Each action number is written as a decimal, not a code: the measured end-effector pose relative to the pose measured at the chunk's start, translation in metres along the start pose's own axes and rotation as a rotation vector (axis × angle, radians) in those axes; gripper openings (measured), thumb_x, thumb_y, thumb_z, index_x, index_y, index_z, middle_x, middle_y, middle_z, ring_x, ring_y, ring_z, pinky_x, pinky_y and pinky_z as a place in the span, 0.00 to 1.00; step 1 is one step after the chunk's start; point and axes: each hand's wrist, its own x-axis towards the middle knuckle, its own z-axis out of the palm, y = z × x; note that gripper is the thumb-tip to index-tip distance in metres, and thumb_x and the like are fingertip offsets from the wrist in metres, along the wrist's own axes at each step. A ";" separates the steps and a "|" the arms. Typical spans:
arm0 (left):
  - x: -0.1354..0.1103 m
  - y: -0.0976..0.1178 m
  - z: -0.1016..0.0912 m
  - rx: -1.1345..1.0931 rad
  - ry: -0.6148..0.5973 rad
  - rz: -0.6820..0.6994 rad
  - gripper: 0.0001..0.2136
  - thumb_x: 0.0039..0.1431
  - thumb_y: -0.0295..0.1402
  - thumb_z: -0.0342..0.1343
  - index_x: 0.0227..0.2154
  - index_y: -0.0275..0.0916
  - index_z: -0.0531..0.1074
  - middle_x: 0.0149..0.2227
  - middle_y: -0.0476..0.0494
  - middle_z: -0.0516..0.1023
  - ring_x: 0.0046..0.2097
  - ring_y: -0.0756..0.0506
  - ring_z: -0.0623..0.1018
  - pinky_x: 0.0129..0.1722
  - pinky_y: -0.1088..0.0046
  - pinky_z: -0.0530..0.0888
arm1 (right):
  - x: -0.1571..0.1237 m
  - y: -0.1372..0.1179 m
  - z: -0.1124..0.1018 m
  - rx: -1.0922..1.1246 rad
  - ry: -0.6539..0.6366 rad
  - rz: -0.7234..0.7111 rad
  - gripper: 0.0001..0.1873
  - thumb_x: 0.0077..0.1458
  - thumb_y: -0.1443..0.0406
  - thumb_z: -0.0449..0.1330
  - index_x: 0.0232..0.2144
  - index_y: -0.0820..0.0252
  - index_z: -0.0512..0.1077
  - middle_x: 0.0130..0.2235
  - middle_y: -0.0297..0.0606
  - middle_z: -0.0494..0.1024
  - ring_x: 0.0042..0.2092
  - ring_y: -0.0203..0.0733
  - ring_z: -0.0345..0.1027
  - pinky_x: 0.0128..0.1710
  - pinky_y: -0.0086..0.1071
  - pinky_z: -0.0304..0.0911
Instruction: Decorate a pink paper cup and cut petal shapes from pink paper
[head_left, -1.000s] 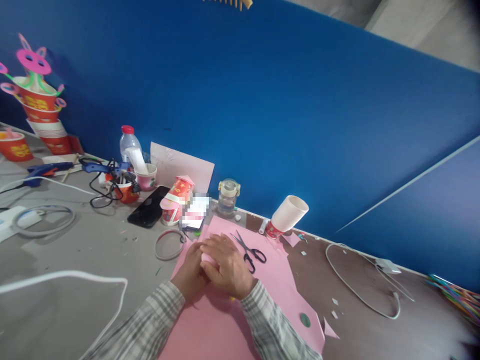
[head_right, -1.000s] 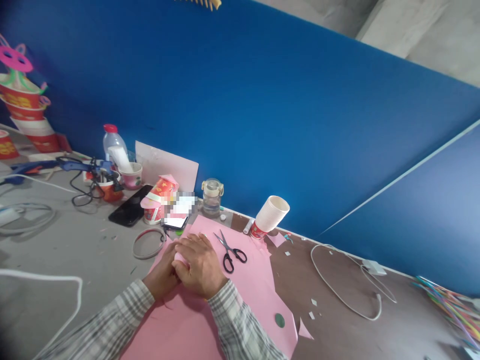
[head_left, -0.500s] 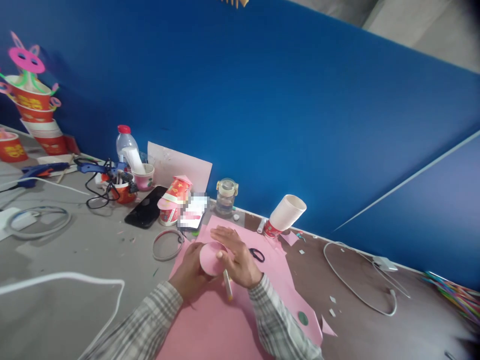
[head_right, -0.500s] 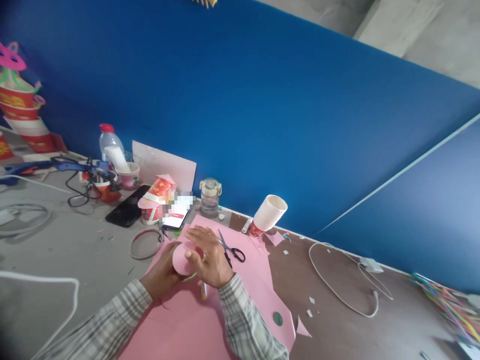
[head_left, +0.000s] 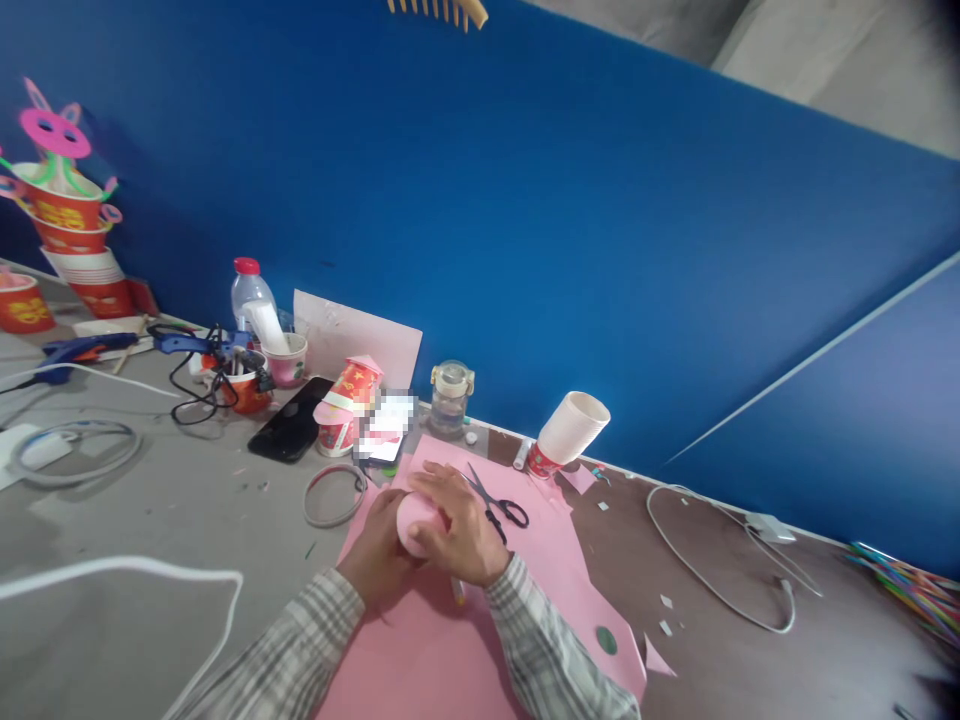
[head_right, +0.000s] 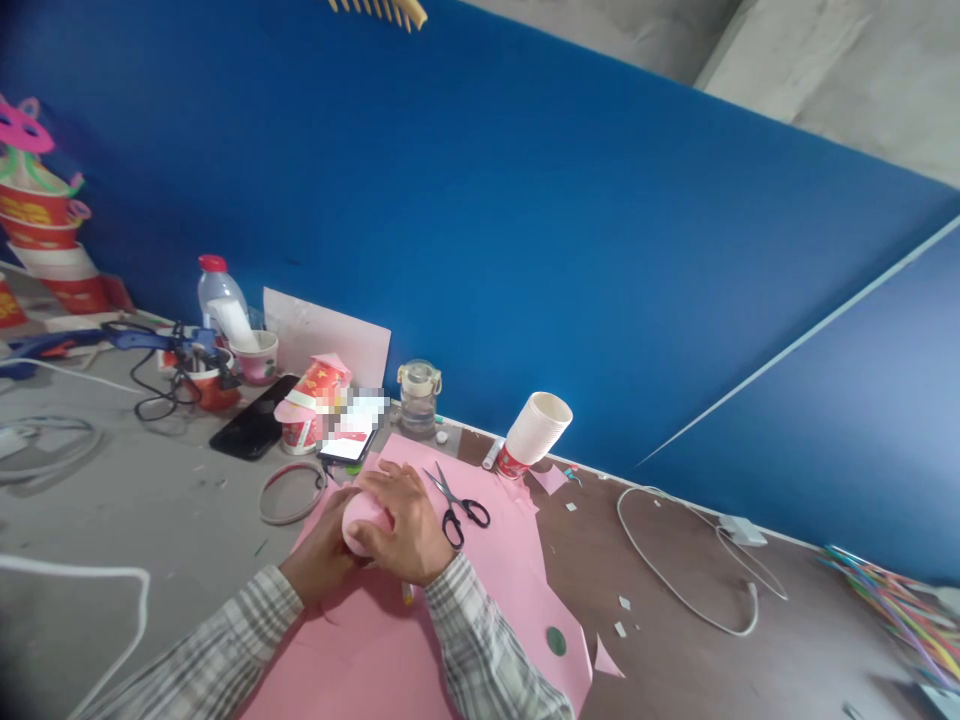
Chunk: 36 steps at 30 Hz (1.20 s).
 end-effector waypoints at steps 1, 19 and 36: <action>-0.001 -0.001 0.001 0.000 0.022 -0.032 0.23 0.29 0.29 0.64 0.35 0.46 0.69 0.37 0.49 0.73 0.41 0.42 0.71 0.43 0.58 0.70 | 0.000 0.004 -0.003 0.013 0.050 0.051 0.21 0.50 0.59 0.57 0.49 0.50 0.65 0.51 0.37 0.72 0.55 0.48 0.60 0.57 0.43 0.52; 0.007 -0.003 -0.010 -0.128 0.167 -0.183 0.25 0.29 0.40 0.64 0.37 0.49 0.66 0.36 0.51 0.76 0.39 0.40 0.74 0.40 0.56 0.72 | -0.008 0.037 -0.003 -0.391 -0.203 0.591 0.16 0.47 0.60 0.55 0.41 0.55 0.68 0.33 0.39 0.79 0.36 0.49 0.73 0.31 0.30 0.59; 0.001 -0.010 -0.003 0.018 0.093 -0.138 0.32 0.28 0.34 0.65 0.43 0.47 0.65 0.41 0.48 0.71 0.46 0.39 0.69 0.48 0.57 0.67 | -0.005 0.033 -0.002 -0.308 -0.127 0.670 0.30 0.41 0.74 0.54 0.49 0.59 0.60 0.43 0.47 0.73 0.42 0.55 0.70 0.41 0.40 0.61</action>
